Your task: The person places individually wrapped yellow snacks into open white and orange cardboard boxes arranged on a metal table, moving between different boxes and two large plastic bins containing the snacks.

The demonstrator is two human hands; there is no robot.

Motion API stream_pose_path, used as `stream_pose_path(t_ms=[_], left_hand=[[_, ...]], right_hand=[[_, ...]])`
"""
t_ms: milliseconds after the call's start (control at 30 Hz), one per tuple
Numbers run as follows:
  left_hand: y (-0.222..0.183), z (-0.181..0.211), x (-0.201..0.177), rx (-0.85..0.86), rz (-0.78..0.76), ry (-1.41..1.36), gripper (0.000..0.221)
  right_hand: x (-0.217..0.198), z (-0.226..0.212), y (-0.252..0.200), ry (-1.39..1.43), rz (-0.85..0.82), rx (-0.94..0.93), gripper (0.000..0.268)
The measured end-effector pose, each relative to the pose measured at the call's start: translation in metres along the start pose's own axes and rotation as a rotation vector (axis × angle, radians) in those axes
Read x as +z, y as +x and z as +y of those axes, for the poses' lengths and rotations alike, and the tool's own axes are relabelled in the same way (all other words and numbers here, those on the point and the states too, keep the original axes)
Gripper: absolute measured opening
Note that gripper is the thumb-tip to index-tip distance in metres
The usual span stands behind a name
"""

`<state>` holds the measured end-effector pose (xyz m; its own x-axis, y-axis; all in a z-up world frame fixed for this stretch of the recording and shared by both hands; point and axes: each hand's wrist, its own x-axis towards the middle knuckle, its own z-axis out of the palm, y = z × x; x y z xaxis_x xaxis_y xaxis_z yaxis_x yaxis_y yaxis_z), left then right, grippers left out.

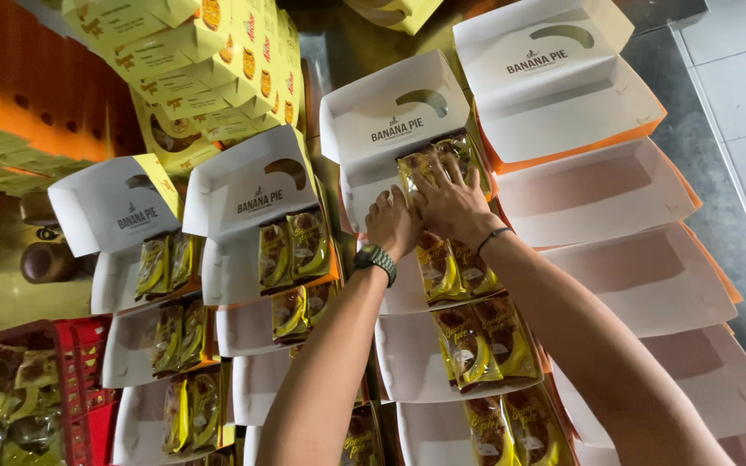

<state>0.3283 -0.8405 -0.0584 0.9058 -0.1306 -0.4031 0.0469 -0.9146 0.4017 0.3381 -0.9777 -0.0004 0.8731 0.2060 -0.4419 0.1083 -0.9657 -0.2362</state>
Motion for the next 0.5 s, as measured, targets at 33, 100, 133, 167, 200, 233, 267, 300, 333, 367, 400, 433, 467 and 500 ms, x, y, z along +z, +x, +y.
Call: stream_pose_path(t_ms=[33,100,133,167,200,233,267,300,333,367,400,433,467,500], left_hand=[[-0.011,-0.003,-0.004,-0.002,0.006,0.002,0.066],[-0.037,-0.006,-0.008,0.099,0.232,-0.110,0.059],[-0.076,0.000,-0.030,0.101,0.238,-0.109,0.059],[-0.115,0.005,-0.051,0.213,0.314,-0.282,0.050],[-0.153,0.010,-0.074,0.328,0.392,-0.456,0.043],[-0.183,-0.008,-0.068,0.334,0.400,-0.456,0.043],[-0.215,-0.026,-0.059,0.347,0.499,-0.476,0.035],[-0.247,-0.046,-0.050,0.360,0.598,-0.494,0.029],[-0.283,-0.064,-0.044,0.350,0.616,-0.504,0.029],[-0.320,-0.082,-0.037,0.173,0.558,-0.554,0.030],[-0.356,-0.100,-0.029,-0.002,0.501,-0.600,0.032],[-0.376,-0.131,0.004,-0.011,0.525,-0.610,0.032],[-0.395,-0.162,0.037,0.132,0.429,-1.241,0.041],[-0.413,-0.192,0.070,0.302,0.286,-1.860,0.052]], right_hand=[[0.007,0.002,0.007,0.001,0.005,-0.005,0.058],[0.022,0.010,0.017,0.120,-0.043,0.048,0.064],[0.018,0.006,0.012,0.119,-0.038,0.046,0.064],[0.014,0.002,0.007,0.101,-0.005,0.030,0.064],[0.008,-0.003,0.003,0.081,0.032,0.015,0.065],[0.010,-0.009,-0.015,0.077,0.041,0.014,0.065],[0.012,-0.017,-0.035,0.210,0.373,-0.199,0.040],[0.015,-0.025,-0.054,0.343,0.701,-0.417,0.026],[0.019,-0.043,-0.088,0.331,0.695,-0.435,0.026],[0.024,-0.061,-0.123,0.631,0.513,-0.468,0.025],[0.029,-0.079,-0.155,0.920,0.314,-0.495,0.032],[0.036,-0.102,-0.195,0.906,0.305,-0.517,0.032],[0.041,-0.125,-0.233,1.069,-0.126,-0.441,0.045],[0.049,-0.147,-0.273,1.189,-0.566,-0.336,0.061]])
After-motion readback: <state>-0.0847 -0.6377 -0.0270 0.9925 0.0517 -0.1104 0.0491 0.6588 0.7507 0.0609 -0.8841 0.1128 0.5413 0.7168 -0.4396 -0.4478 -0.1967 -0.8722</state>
